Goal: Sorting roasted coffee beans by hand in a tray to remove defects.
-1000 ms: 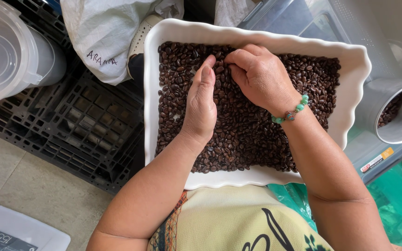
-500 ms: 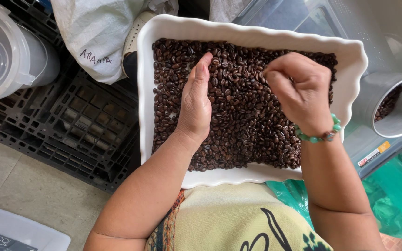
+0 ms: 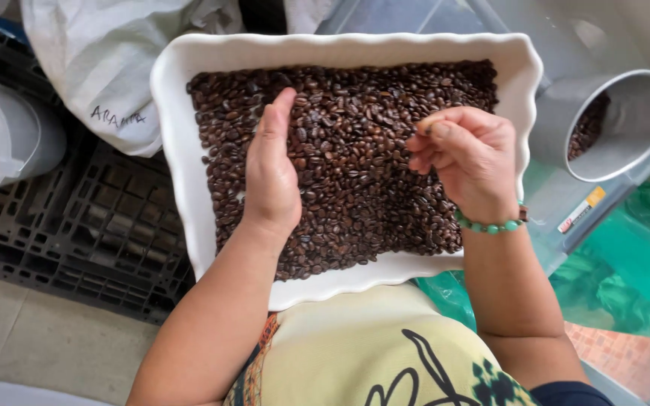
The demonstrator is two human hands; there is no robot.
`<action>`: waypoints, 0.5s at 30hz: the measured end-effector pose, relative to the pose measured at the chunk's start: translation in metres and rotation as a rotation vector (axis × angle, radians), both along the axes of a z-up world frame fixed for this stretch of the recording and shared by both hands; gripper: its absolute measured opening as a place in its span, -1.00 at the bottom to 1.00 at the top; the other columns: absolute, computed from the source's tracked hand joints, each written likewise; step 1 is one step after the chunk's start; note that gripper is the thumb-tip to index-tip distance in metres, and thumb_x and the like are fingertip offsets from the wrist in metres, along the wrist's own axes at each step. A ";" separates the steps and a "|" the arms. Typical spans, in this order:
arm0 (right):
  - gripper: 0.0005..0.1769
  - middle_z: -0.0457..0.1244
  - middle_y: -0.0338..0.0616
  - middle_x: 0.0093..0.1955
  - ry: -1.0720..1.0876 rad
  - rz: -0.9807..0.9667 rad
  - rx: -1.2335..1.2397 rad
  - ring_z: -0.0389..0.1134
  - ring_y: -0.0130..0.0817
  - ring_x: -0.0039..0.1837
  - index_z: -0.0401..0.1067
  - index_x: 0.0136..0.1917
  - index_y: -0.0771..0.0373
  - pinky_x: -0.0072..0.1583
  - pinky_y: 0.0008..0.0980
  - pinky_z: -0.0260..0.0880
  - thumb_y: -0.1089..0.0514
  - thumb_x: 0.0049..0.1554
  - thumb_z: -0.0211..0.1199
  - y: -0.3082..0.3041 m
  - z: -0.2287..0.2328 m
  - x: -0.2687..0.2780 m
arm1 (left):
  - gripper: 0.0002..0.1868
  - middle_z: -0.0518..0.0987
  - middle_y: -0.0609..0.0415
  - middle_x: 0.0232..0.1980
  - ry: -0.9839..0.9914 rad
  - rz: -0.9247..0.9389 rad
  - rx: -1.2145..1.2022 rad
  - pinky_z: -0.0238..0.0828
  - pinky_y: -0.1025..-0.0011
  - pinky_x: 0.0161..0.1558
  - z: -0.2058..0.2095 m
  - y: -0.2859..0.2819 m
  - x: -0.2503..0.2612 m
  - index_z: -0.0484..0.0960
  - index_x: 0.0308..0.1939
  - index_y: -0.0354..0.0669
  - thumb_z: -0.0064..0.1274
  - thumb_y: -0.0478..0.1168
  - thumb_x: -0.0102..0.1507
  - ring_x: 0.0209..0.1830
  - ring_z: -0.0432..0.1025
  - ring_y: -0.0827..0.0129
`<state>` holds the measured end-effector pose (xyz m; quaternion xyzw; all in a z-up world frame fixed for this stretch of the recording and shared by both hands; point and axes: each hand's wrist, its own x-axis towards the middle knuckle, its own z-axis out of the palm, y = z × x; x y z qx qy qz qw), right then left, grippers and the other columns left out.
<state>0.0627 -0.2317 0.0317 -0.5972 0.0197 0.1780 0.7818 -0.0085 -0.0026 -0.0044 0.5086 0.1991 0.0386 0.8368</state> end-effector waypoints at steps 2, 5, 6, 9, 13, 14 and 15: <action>-0.86 0.40 0.31 -0.18 -0.011 0.027 0.019 0.54 -0.06 -0.19 0.45 0.00 0.54 -0.20 -0.31 0.62 0.36 0.21 0.16 0.003 0.000 0.001 | -0.23 -0.02 -0.37 0.64 -0.001 -0.009 0.008 -0.50 0.09 0.62 -0.002 0.002 0.000 0.10 0.57 -0.35 -0.51 0.21 0.52 0.69 -0.26 -0.11; -0.87 0.40 0.31 -0.18 -0.034 0.045 0.010 0.54 -0.08 -0.21 0.45 -0.03 0.53 -0.19 -0.32 0.62 0.35 0.23 0.17 0.000 0.002 0.003 | -0.26 -0.05 -0.37 0.65 -0.014 0.007 -0.018 -0.55 0.07 0.62 -0.006 0.001 0.000 0.09 0.58 -0.34 -0.49 0.19 0.53 0.69 -0.30 -0.11; -0.86 0.40 0.27 -0.19 -0.026 0.033 -0.007 0.54 -0.11 -0.21 0.44 -0.02 0.51 -0.20 -0.34 0.62 0.33 0.23 0.17 -0.005 0.002 0.002 | -0.25 -0.04 -0.38 0.65 -0.012 0.007 -0.018 -0.54 0.06 0.62 -0.006 0.001 0.001 0.10 0.58 -0.34 -0.50 0.19 0.53 0.69 -0.28 -0.12; -0.93 0.34 0.06 -0.27 -0.048 -0.070 -0.183 0.41 -0.29 -0.31 0.43 -0.07 0.37 -0.31 -0.45 0.45 0.31 0.23 0.16 -0.010 0.020 0.003 | -0.26 0.15 -0.29 0.59 0.051 0.102 -0.092 -0.29 0.17 0.60 -0.010 0.000 0.006 0.23 0.49 -0.36 -0.36 0.17 0.44 0.63 -0.05 0.03; -0.89 0.16 -0.13 -0.34 -0.478 -0.335 -0.681 0.28 -0.30 -0.36 0.39 -0.10 0.31 -0.36 -0.43 0.16 0.39 0.29 0.10 -0.079 0.009 0.021 | -0.21 0.29 -0.20 0.55 0.133 0.106 -0.091 -0.11 0.26 0.59 0.000 0.003 0.009 0.31 0.43 -0.36 -0.29 0.22 0.34 0.61 0.12 0.16; -0.89 0.16 -0.13 -0.34 -0.476 -0.325 -0.680 0.28 -0.30 -0.36 0.39 -0.10 0.31 -0.36 -0.43 0.16 0.39 0.29 0.10 -0.105 0.003 0.025 | -0.21 0.29 -0.20 0.55 0.137 0.115 -0.092 -0.11 0.26 0.59 0.000 0.003 0.008 0.31 0.43 -0.36 -0.29 0.22 0.34 0.61 0.12 0.16; -0.87 0.17 -0.17 -0.33 -0.455 -0.403 -0.804 0.24 -0.39 -0.35 0.37 -0.07 0.25 -0.33 -0.44 0.17 0.31 0.35 0.07 -0.131 -0.002 0.030 | -0.19 0.27 -0.19 0.56 0.128 0.107 -0.102 -0.14 0.27 0.60 -0.001 0.003 0.008 0.31 0.44 -0.35 -0.28 0.23 0.33 0.62 0.09 0.17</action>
